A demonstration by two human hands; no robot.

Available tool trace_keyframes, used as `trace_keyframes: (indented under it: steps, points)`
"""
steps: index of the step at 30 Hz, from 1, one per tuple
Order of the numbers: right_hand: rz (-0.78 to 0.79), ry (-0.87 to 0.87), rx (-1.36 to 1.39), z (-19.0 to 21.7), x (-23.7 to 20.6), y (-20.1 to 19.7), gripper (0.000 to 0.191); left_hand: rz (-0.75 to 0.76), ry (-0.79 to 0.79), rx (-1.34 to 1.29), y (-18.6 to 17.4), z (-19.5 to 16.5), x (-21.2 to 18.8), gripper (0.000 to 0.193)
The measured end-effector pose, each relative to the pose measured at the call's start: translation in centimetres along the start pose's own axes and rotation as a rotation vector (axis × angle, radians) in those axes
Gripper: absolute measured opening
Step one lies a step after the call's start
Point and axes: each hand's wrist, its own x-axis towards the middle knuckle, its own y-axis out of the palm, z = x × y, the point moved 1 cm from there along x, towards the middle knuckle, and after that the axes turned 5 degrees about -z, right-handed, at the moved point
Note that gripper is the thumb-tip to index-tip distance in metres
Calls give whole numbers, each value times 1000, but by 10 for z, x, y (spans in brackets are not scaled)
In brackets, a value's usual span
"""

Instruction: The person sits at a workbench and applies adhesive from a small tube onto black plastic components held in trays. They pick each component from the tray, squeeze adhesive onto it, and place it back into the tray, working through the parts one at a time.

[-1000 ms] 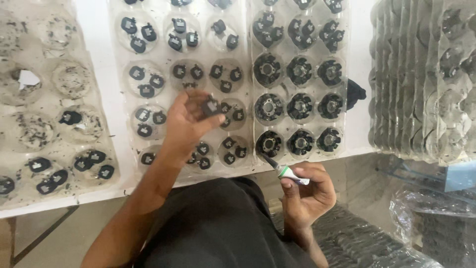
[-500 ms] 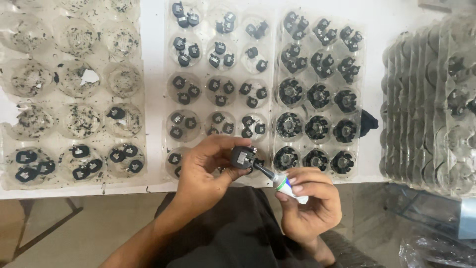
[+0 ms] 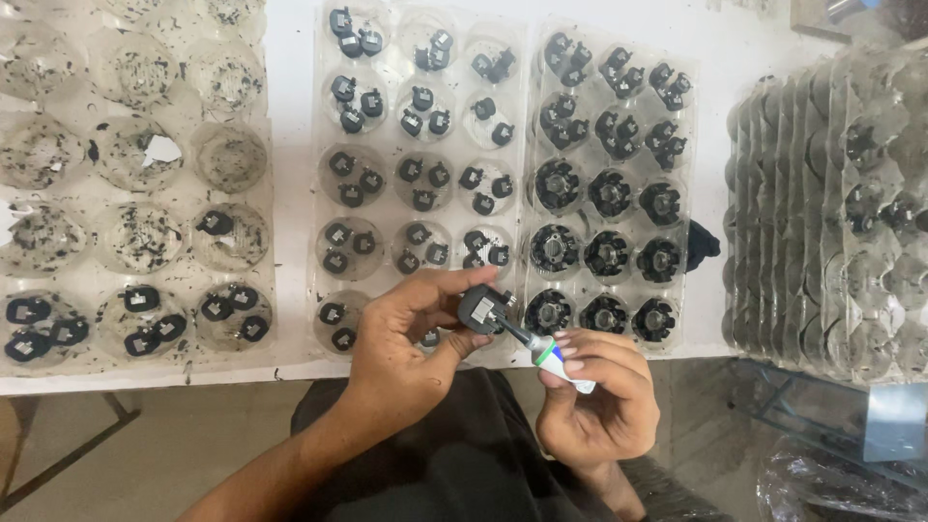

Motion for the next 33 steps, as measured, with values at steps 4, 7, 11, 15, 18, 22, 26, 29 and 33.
trace_keyframes:
  steps: [4, 7, 11, 15, 18, 22, 26, 29, 33]
  points:
    - [5, 27, 26, -1, 2, 3, 22, 8, -22, -13, -1, 5, 1, 50]
    - [34, 29, -7, 0, 5, 3, 22, 9, -49, -19, -4, 7, 2, 50]
    - [52, 25, -25, 0, 7, 2, 21, 22, -46, -16, -5, 9, 1, 52]
    - [31, -14, -25, -3, 8, 5, 20, 38, -81, -38, -6, 12, 3, 52]
    - [17, -20, -7, -4, 8, 7, 20, 45, -107, -44, -6, 13, 5, 53]
    - [9, -16, -30, -3, 7, 7, 19, 41, -95, -62, -4, 14, 5, 53]
    - [20, -2, -36, -3, 7, 6, 20, 36, -94, -56, -6, 15, 5, 53]
    - [24, -7, -35, -4, 7, 7, 20, 36, -91, -59, -6, 17, 6, 53]
    - [19, -13, -33, -5, 8, 8, 19, 26, -84, -72, -6, 20, 7, 53]
